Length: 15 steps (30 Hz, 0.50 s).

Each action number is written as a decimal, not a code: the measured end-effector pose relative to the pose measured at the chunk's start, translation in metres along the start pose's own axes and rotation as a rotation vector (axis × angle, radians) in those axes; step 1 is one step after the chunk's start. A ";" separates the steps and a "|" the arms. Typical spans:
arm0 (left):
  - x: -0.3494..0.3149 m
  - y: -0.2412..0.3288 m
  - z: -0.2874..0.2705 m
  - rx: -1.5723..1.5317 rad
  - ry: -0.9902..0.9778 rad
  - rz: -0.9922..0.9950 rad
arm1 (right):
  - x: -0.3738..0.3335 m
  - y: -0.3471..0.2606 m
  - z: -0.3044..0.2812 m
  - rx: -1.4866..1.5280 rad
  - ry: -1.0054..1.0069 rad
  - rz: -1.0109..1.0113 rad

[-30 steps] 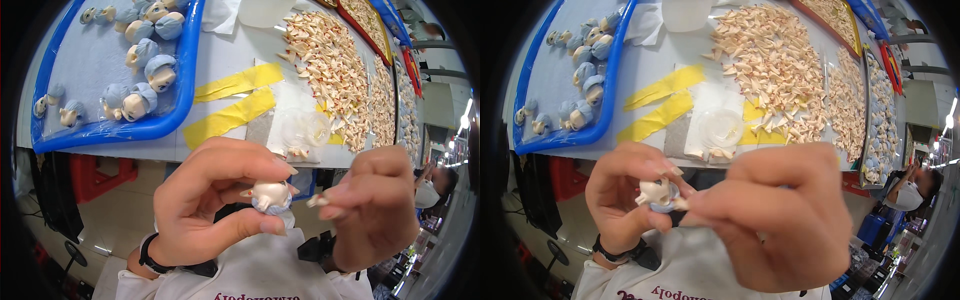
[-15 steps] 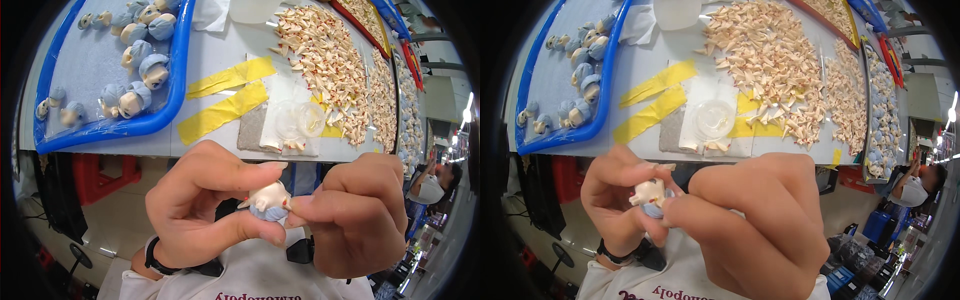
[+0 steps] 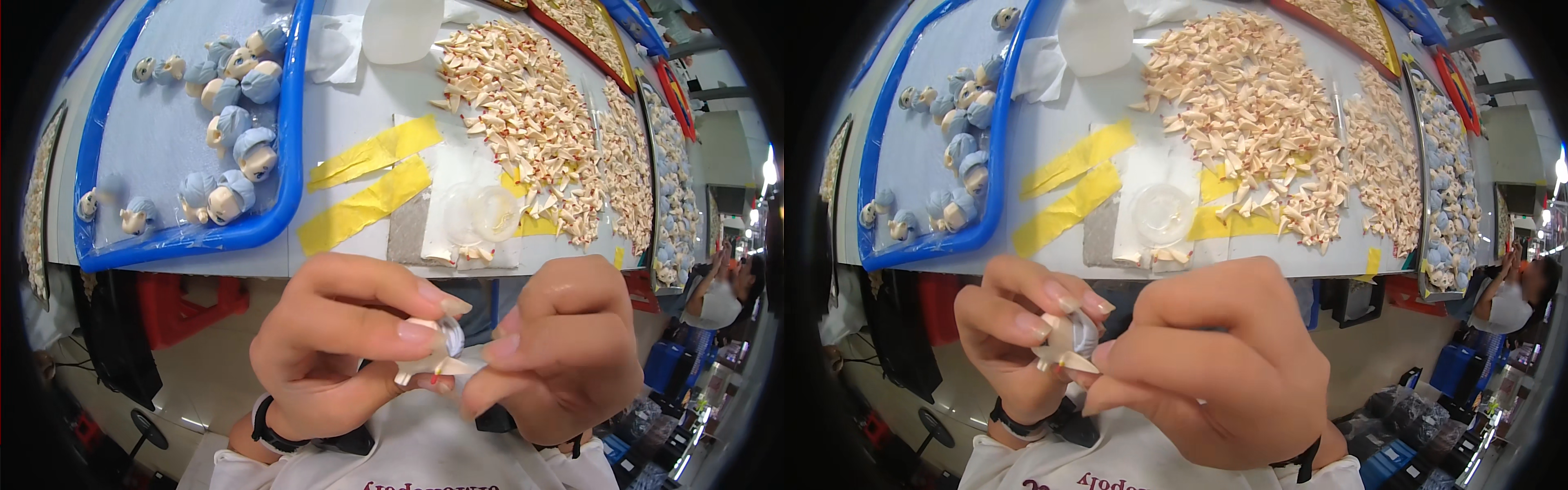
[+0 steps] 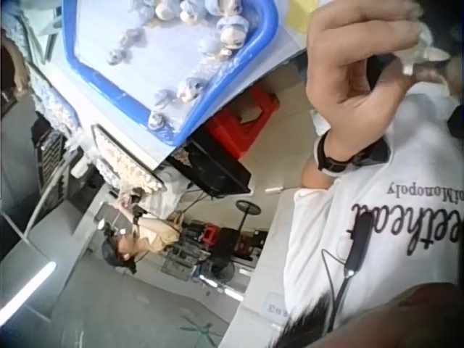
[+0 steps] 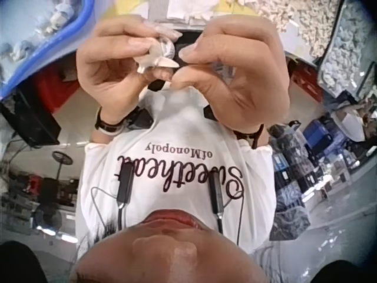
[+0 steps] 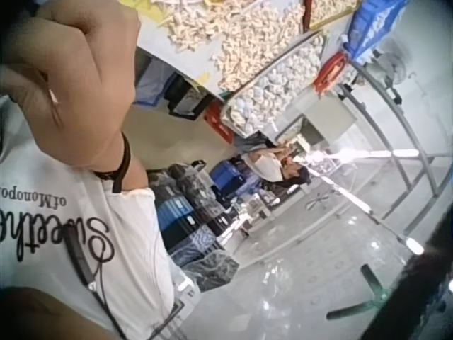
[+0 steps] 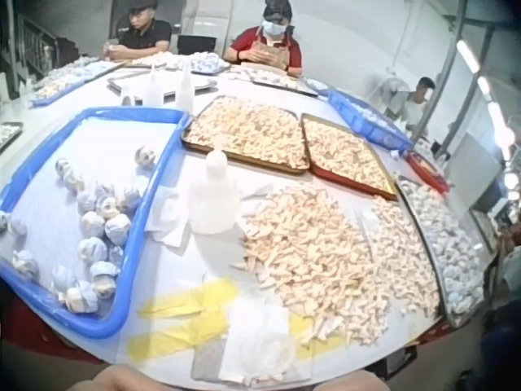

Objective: The person repeatedly picks up small doll heads from a blue tray and attaches tiny white petal-like pieces to the top of each head. The person handles the items one at a time, placing the finished heads back into the tray. The task involves repetitive manual assembly of miniature decorative figures.

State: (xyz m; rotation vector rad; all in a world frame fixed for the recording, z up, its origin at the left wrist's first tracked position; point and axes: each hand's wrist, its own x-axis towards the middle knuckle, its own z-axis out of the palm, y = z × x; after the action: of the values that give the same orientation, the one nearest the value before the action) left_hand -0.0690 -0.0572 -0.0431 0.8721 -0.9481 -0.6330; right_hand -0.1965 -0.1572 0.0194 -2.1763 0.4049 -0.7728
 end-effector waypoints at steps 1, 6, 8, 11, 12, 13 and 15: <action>-0.001 0.000 0.001 -0.021 0.022 -0.001 | 0.000 0.001 0.000 0.040 -0.005 0.024; -0.002 0.003 0.006 -0.078 0.056 -0.020 | -0.005 0.003 -0.006 0.058 -0.043 -0.010; -0.001 0.003 0.007 -0.059 0.037 -0.018 | -0.005 0.005 -0.008 0.049 -0.032 -0.037; -0.003 0.006 0.011 0.025 0.034 -0.014 | -0.006 0.005 -0.009 0.035 0.002 -0.041; -0.003 0.007 0.012 0.063 0.038 -0.012 | -0.007 0.004 -0.009 0.030 0.015 -0.038; -0.003 0.006 0.013 0.100 0.043 0.017 | -0.007 0.005 -0.009 0.019 0.026 -0.061; -0.003 0.004 0.014 0.173 0.052 0.077 | -0.008 0.009 -0.008 0.001 0.044 -0.101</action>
State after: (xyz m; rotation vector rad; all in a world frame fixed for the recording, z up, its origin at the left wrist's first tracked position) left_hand -0.0824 -0.0575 -0.0369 0.9961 -0.9952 -0.4655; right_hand -0.2082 -0.1636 0.0133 -2.1951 0.3184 -0.8778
